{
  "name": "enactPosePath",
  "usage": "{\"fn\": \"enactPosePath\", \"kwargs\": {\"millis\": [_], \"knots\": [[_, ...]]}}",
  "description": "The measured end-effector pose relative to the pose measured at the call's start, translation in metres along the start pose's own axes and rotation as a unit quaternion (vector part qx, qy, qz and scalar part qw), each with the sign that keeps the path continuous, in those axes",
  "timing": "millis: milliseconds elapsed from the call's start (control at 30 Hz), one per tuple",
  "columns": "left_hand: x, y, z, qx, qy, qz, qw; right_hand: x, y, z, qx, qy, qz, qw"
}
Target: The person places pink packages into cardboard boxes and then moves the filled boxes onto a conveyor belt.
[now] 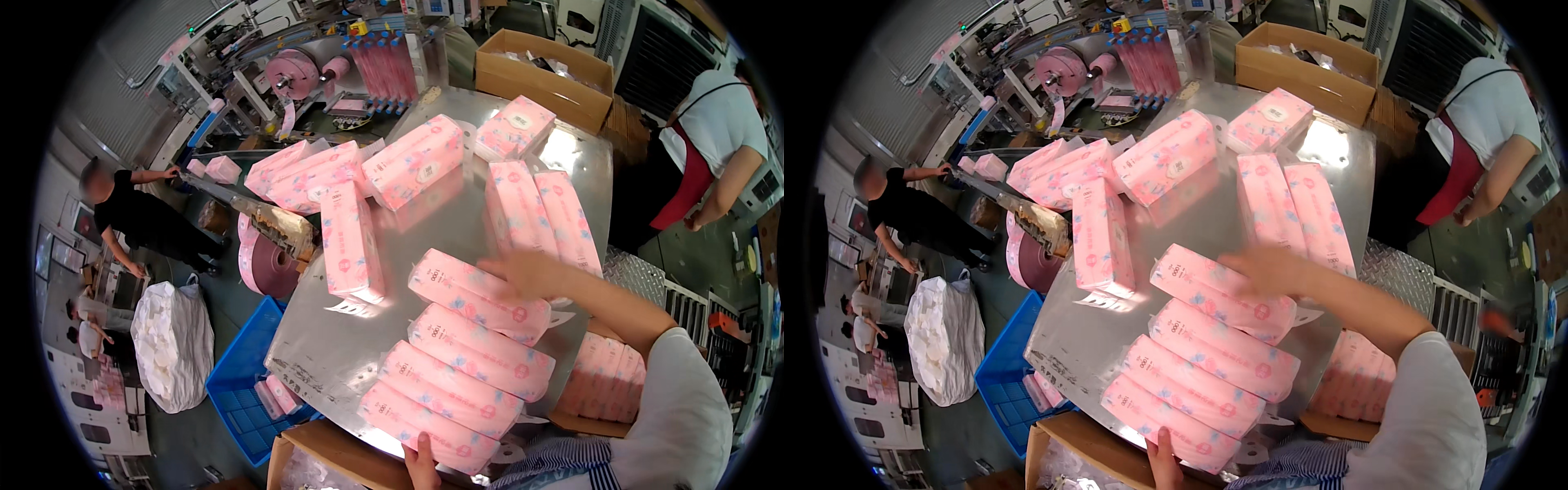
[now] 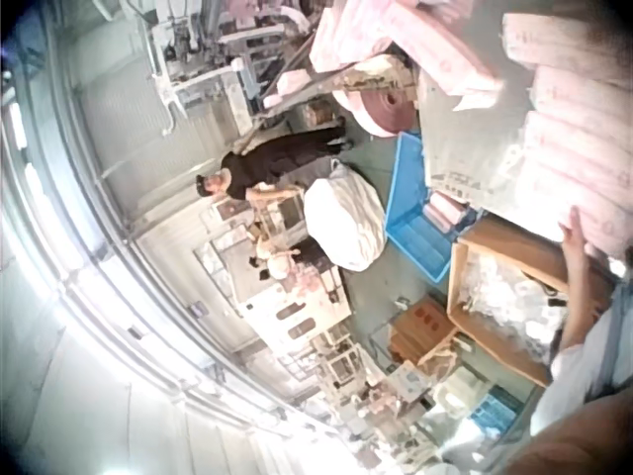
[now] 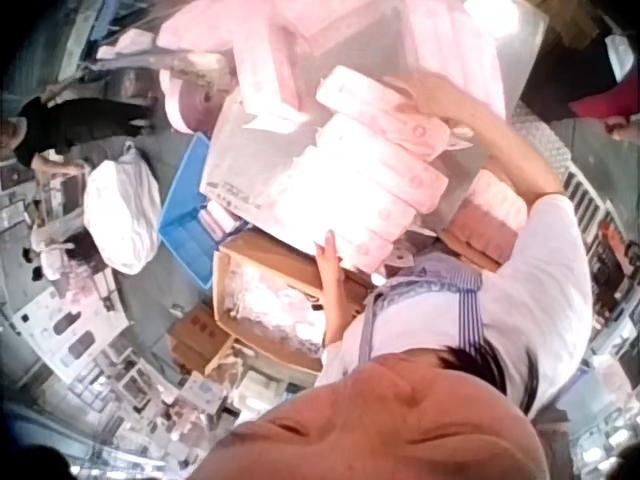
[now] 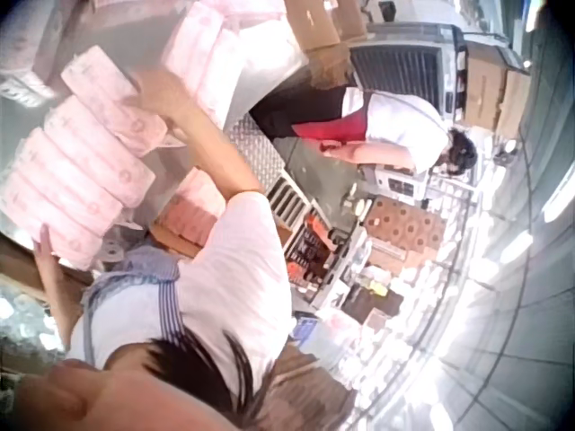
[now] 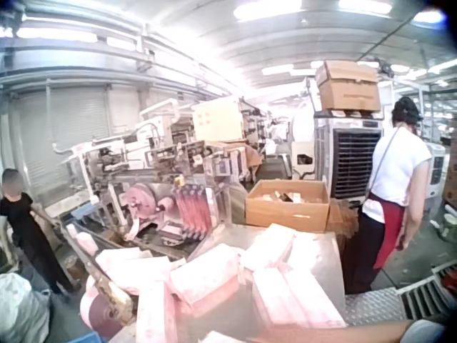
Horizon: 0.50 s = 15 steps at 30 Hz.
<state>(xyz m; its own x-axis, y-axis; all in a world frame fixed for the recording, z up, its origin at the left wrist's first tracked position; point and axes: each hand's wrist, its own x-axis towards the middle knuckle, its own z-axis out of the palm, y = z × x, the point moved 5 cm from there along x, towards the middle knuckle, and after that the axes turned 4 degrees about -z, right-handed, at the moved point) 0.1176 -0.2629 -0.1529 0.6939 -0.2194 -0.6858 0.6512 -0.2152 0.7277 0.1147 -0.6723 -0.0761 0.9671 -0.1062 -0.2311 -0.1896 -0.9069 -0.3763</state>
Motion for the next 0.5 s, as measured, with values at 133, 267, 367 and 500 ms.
{"fn": "enactPosePath", "kwargs": {"millis": [133,267,367,500], "knots": [[0.005,0.015,0.020,-0.015,-0.057,-0.023,0.998,0.000,0.084,-0.028,-0.208,0.193,0.330,0.900],[0.023,0.013,0.016,-0.030,-0.065,-0.016,0.997,0.015,0.060,-0.029,-0.218,0.164,0.159,0.949],[0.021,0.010,0.010,-0.032,-0.047,-0.022,0.998,0.001,0.058,-0.015,-0.094,0.152,-0.062,0.982],[0.025,0.003,0.008,-0.027,-0.082,-0.018,0.996,0.007,0.084,-0.019,0.256,0.074,0.091,0.960]]}}
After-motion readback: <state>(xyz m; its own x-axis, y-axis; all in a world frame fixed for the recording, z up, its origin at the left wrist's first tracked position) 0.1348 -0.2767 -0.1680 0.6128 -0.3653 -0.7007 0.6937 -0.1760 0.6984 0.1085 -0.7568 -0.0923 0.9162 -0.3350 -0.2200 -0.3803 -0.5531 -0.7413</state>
